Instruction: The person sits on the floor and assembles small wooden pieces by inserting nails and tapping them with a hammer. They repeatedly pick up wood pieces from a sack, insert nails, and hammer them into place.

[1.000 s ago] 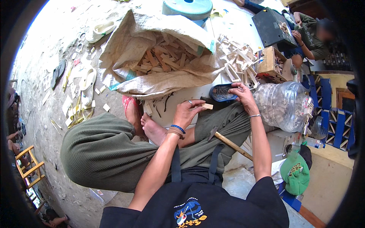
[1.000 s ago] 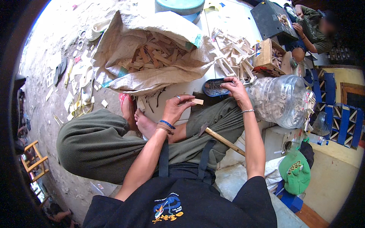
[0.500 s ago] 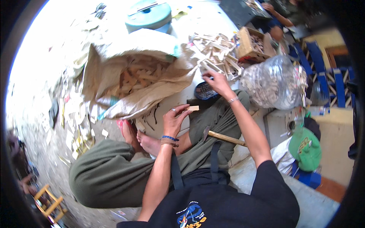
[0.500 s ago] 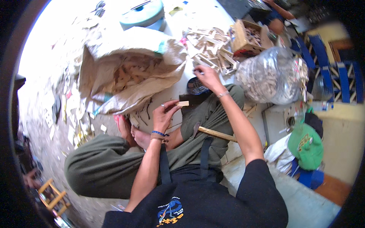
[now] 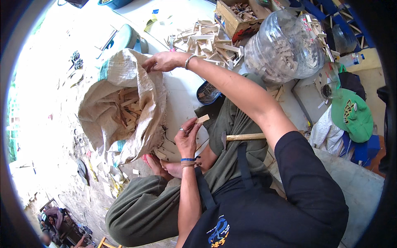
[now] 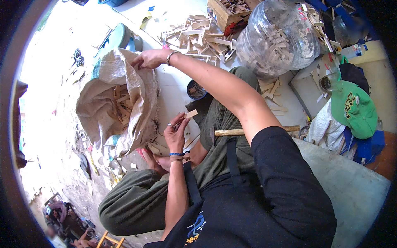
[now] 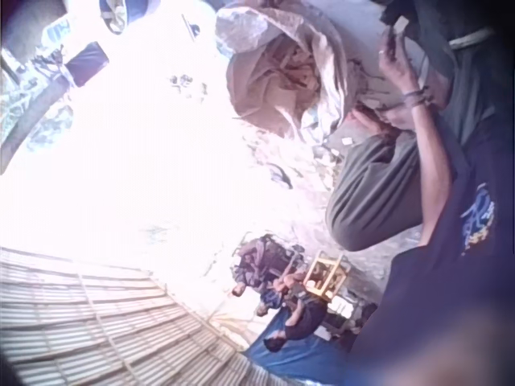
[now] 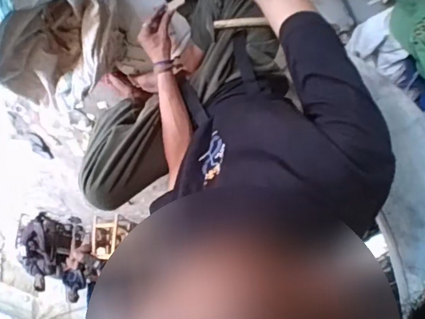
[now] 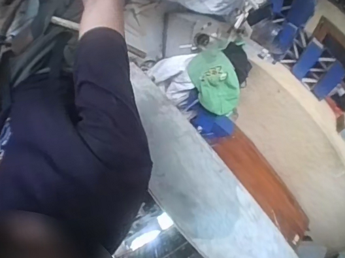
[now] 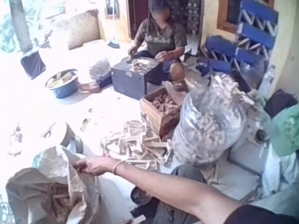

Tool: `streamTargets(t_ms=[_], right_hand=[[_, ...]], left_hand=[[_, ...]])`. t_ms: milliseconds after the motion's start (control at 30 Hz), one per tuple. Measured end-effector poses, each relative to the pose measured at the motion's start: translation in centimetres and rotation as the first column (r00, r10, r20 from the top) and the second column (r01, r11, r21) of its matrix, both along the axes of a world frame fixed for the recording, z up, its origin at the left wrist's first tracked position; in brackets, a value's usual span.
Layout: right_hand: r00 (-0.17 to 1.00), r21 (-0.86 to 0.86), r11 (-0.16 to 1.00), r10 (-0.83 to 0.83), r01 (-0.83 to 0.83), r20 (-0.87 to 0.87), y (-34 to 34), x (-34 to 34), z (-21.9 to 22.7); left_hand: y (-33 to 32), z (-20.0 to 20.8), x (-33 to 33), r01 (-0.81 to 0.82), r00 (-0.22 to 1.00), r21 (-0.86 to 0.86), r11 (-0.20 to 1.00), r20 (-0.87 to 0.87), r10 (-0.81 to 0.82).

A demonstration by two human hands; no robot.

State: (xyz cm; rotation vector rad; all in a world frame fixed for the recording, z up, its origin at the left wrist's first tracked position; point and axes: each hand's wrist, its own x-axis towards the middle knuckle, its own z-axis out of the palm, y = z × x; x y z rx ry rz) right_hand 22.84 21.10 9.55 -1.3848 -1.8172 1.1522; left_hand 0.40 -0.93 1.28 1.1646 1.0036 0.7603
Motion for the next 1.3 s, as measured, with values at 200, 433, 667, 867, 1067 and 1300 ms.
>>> streamTargets(t_ms=[200, 433, 667, 867, 1067, 1300], right_hand=[[0.837, 0.074, 0.852, -0.522, 0.517, 0.162, -0.6, 1.2, -3.9], [0.649, 0.173, 0.878, -0.451, 0.447, 0.612, -3.3, -0.8, -12.2], [0.653, 0.361, 0.787, -0.617, 0.500, 0.439, -2.4, -2.4, -12.7], [0.245, -0.556, 0.456, -0.877, 0.694, -0.413, -0.5, -3.4, -15.6], [0.629, 0.201, 0.832, -0.528, 0.517, 0.571, -4.0, 0.5, -12.0], [0.655, -0.720, 0.566, -0.727, 0.402, -0.207, -15.9, 2.2, -4.2]], left_hand=[[0.1, 0.0, -0.1, 0.001, 1.000, 0.005, 1.000, 0.017, -0.001], [-0.1, -0.5, -0.1, -0.024, 0.998, -0.004, 1.000, 0.058, 0.024], [0.1, -0.7, -0.3, 0.009, 1.000, 0.050, 0.999, 0.009, -0.010], [0.1, -0.3, -0.2, -0.003, 1.000, 0.048, 0.999, 0.009, 0.003], [0.3, 0.4, 0.0, -0.023, 1.000, 0.026, 0.999, -0.016, 0.024], [0.2, 0.9, -0.2, -0.056, 0.998, 0.070, 0.996, -0.021, 0.058]])
